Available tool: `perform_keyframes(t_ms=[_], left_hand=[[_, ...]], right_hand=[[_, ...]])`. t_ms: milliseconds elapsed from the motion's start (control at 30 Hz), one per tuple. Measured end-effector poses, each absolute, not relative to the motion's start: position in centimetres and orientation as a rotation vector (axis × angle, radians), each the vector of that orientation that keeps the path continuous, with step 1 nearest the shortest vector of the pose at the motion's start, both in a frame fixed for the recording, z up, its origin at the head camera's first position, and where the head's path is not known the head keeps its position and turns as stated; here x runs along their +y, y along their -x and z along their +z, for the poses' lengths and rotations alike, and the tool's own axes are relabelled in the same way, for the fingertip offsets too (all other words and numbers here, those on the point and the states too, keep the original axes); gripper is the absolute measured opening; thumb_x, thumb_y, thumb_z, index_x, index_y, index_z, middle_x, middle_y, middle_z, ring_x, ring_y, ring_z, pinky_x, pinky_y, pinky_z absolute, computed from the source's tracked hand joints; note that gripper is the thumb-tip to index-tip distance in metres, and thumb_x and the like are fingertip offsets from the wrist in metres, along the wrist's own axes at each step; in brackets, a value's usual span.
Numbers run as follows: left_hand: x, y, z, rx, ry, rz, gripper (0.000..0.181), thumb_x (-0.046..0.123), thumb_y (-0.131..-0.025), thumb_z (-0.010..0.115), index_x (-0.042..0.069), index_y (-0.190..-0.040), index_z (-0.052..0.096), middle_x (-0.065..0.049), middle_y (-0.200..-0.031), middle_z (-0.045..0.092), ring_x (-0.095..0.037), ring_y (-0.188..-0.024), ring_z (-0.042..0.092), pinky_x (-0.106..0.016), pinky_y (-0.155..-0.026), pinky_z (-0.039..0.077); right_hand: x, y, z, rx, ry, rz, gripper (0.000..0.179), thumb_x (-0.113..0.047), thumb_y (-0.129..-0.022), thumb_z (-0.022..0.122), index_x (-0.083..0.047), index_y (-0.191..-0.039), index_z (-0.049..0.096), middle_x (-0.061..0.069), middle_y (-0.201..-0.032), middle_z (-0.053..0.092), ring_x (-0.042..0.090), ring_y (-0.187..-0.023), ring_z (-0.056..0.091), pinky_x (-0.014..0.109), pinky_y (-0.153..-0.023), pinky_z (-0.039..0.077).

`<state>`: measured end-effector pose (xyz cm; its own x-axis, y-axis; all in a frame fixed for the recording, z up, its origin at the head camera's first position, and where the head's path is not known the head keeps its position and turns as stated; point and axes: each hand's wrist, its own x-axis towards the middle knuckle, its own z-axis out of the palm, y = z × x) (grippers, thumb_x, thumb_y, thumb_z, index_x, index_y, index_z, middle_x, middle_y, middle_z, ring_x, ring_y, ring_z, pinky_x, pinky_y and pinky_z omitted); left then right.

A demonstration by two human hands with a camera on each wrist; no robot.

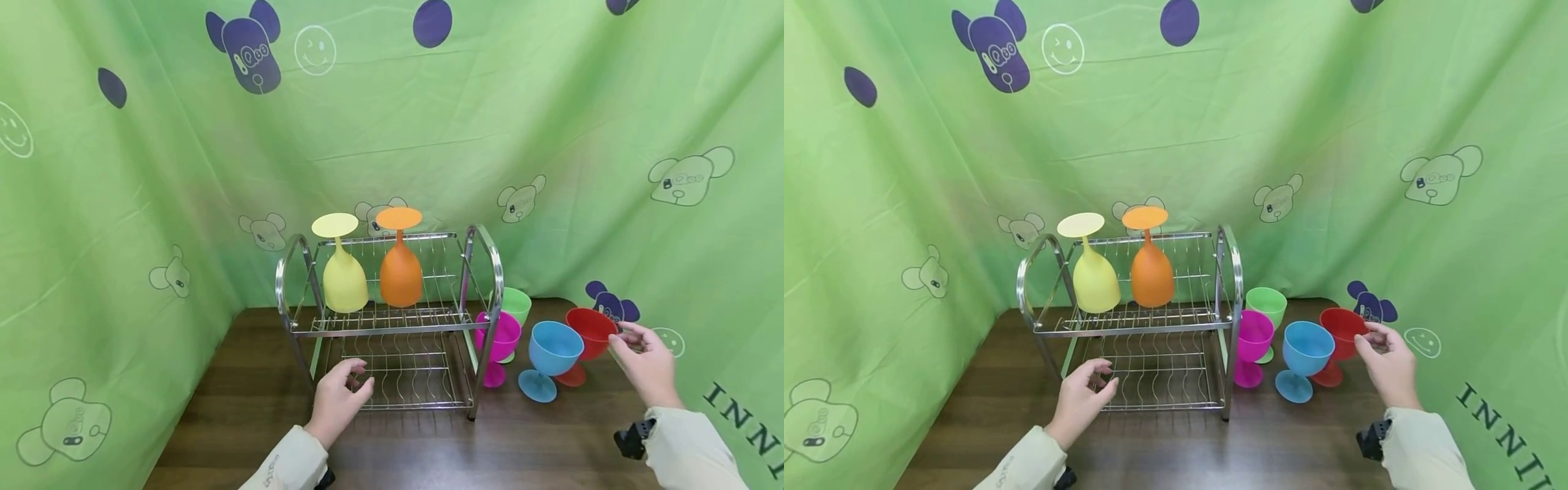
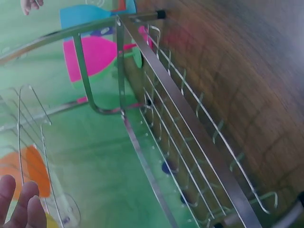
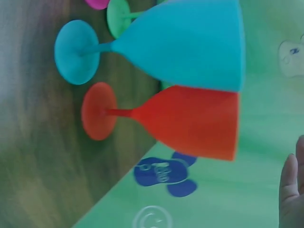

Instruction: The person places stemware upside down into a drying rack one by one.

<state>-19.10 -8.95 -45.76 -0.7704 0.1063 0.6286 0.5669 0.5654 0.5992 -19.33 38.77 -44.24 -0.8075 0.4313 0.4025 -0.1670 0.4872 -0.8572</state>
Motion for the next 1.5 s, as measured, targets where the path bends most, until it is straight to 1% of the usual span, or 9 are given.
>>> perform_keyframes(t_ms=[133,267,367,500,600,767,900,1100,1500], left_hand=[[-8.2,19.2,-45.6,-2.266,0.593,-1.114,0.024,0.000,-0.072,0.076,0.004,-0.094,0.066,-0.005,-0.083,0.066,-0.019,-0.061,0.060,-0.030,-0.056,0.052],[-7.8,19.3,-45.5,-2.258,0.620,-1.102,0.023,0.000,-0.072,0.077,0.003,-0.092,0.066,-0.007,-0.083,0.066,-0.020,-0.061,0.060,-0.032,-0.056,0.053],[-7.7,19.1,-45.6,-2.270,0.625,-1.101,0.023,0.000,-0.072,0.076,0.004,-0.092,0.066,-0.006,-0.083,0.066,-0.018,-0.061,0.059,-0.028,-0.057,0.052],[-7.6,19.1,-45.6,-2.290,0.628,-1.110,0.022,0.000,-0.073,0.075,0.004,-0.092,0.066,-0.004,-0.084,0.066,-0.012,-0.062,0.058,-0.026,-0.057,0.051],[-7.6,19.1,-45.6,-2.280,0.626,-1.108,0.023,-0.001,-0.072,0.075,0.004,-0.092,0.066,-0.003,-0.083,0.066,-0.009,-0.063,0.057,-0.028,-0.058,0.052],[-7.8,19.1,-45.6,-2.238,0.628,-1.098,0.024,-0.002,-0.070,0.076,0.004,-0.090,0.066,-0.005,-0.082,0.066,-0.016,-0.061,0.059,-0.028,-0.056,0.052],[-8.0,19.1,-45.7,-2.223,0.630,-1.077,0.025,-0.004,-0.068,0.075,0.005,-0.090,0.066,-0.004,-0.082,0.065,-0.017,-0.061,0.060,-0.030,-0.056,0.053],[-8.3,19.1,-45.8,-2.201,0.639,-1.062,0.026,-0.005,-0.066,0.075,0.006,-0.088,0.066,-0.002,-0.081,0.065,-0.015,-0.060,0.059,-0.028,-0.053,0.050],[-8.6,19.3,-45.9,-2.170,0.647,-1.048,0.027,-0.005,-0.064,0.077,0.005,-0.087,0.065,-0.001,-0.080,0.064,-0.014,-0.058,0.057,-0.013,-0.055,0.043]], right_hand=[[39.2,20.0,-44.8,-2.097,0.383,1.374,0.037,-0.009,-0.088,0.064,-0.042,-0.102,0.053,-0.035,-0.075,0.051,-0.017,-0.070,0.048,0.001,-0.063,0.038],[39.7,20.5,-45.5,-2.161,0.536,1.390,0.047,-0.019,-0.090,0.063,-0.014,-0.134,0.049,-0.028,-0.087,0.046,-0.016,-0.073,0.043,0.002,-0.062,0.038],[40.1,20.8,-46.2,-2.209,0.603,1.423,0.073,-0.023,-0.090,0.063,0.001,-0.148,0.025,-0.012,-0.102,0.043,-0.016,-0.075,0.040,0.002,-0.062,0.037],[40.5,21.3,-47.1,-2.258,0.621,1.481,0.083,-0.022,-0.091,0.063,0.001,-0.151,0.009,0.016,-0.123,0.039,-0.016,-0.077,0.039,0.002,-0.063,0.036],[40.5,21.7,-47.5,-2.320,0.612,1.528,0.089,-0.023,-0.092,0.062,-0.001,-0.151,-0.002,0.030,-0.141,0.028,0.004,-0.101,0.052,0.003,-0.069,0.039],[40.2,22.4,-47.8,-2.391,0.633,1.620,0.096,-0.025,-0.093,0.059,-0.004,-0.150,-0.015,0.033,-0.152,0.008,0.048,-0.134,0.027,0.027,-0.101,0.038],[39.9,22.8,-48.2,-2.393,0.642,1.677,0.097,-0.025,-0.093,0.059,-0.004,-0.148,-0.018,0.034,-0.152,0.007,0.050,-0.134,0.025,0.041,-0.104,0.032],[39.8,23.4,-48.8,-2.380,0.661,1.671,0.094,-0.021,-0.093,0.059,-0.001,-0.149,-0.015,0.037,-0.149,0.011,0.051,-0.132,0.028,0.040,-0.102,0.033],[40.4,24.7,-49.2,-2.418,0.647,1.590,0.094,-0.026,-0.093,0.058,0.003,-0.148,-0.013,0.038,-0.149,0.009,0.054,-0.134,0.022,0.057,-0.104,0.027]])
